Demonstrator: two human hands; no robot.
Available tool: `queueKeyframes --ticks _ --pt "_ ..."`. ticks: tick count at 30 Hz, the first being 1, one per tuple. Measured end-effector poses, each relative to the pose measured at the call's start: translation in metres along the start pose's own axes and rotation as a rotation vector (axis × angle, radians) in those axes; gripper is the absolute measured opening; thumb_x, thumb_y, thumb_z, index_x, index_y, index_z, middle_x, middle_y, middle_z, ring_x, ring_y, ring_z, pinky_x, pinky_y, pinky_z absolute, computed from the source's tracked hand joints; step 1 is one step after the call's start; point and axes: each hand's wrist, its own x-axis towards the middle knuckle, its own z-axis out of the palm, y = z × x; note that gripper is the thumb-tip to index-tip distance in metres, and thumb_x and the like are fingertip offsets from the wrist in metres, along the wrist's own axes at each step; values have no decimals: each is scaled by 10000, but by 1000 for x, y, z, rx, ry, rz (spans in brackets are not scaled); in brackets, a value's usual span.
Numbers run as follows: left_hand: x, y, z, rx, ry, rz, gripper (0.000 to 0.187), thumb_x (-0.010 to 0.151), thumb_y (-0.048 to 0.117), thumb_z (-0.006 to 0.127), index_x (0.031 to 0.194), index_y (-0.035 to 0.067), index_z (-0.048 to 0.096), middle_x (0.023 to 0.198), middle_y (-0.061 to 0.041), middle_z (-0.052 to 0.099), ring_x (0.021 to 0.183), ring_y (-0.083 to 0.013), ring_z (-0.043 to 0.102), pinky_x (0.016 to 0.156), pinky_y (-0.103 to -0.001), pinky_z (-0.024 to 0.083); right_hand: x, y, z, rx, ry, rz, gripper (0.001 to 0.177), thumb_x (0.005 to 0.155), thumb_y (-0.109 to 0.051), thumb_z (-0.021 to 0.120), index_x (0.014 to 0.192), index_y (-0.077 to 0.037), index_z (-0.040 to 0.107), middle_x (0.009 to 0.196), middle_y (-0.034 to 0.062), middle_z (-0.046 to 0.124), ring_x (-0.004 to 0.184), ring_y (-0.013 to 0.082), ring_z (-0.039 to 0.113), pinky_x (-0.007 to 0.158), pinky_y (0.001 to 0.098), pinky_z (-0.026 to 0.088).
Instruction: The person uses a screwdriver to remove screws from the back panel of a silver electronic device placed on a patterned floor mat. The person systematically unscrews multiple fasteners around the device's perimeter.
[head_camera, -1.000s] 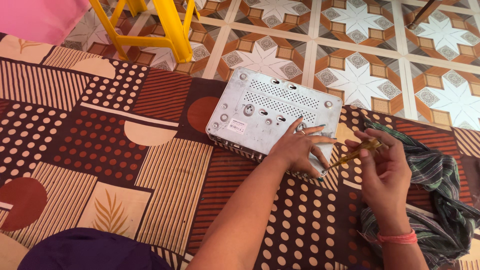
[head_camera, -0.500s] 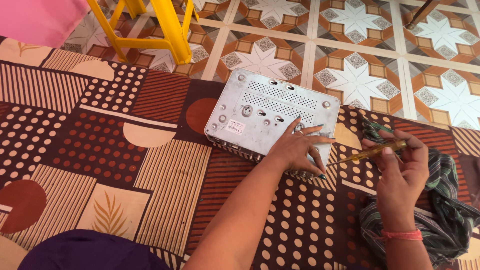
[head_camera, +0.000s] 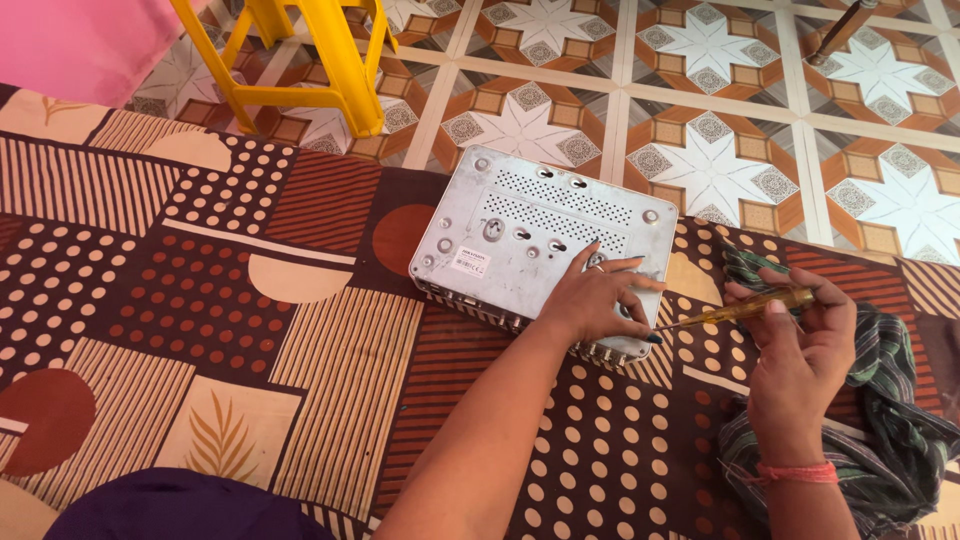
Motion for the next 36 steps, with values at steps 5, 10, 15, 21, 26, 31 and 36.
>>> queueKeyframes --ticks 5,10,15,21,26,31,36 --pt "4 -8 7 -125 82 16 185 711 479 834 692 300 794 1327 178 691 1464 -61 411 1295 -423 24 2 10 -4 86 52 12 272 1139 61 433 1404 10 402 1426 205 567 1235 342 675 1123 461 588" --pt "-4 -19 16 -337 249 64 162 781 350 844 808 203 781 1174 37 796 1291 -147 632 1306 -437 203 3 15 -9 127 99 34 287 1134 63 431 1414 7 403 1414 211 573 1233 361 676 1114 472 587" --pt "-46 -54 -7 -597 566 -135 171 810 187 833 951 104 782 1052 -56 761 956 -159 732 905 -332 602 2 17 -6 149 96 24 292 1143 70 431 1429 21 394 1430 216 566 1253 377 667 1131 477 586" --pt "-124 -116 -61 -300 942 -296 139 865 107 774 1001 78 780 944 -65 736 785 -161 685 700 -298 551 -1 18 1 105 94 35 298 1120 63 434 1414 38 390 1411 214 560 1224 382 665 1089 462 584" --pt "-178 -160 -89 -156 1017 -511 115 885 116 762 992 82 789 937 -75 705 808 -207 662 734 -330 537 0 19 1 89 104 37 303 1117 59 434 1416 44 391 1409 224 562 1225 391 660 1077 456 582" --pt "-224 -179 -94 123 964 -775 96 891 101 744 977 90 785 985 -85 721 967 -250 663 867 -393 547 0 19 2 67 108 52 309 1106 58 436 1412 42 394 1406 217 562 1223 393 660 1068 452 582" --pt "-225 -185 -100 36 984 -880 107 896 113 719 986 96 774 1005 -72 730 981 -255 674 881 -390 552 -1 16 7 19 110 68 316 1097 58 433 1411 39 400 1395 213 563 1214 385 659 1052 451 580"
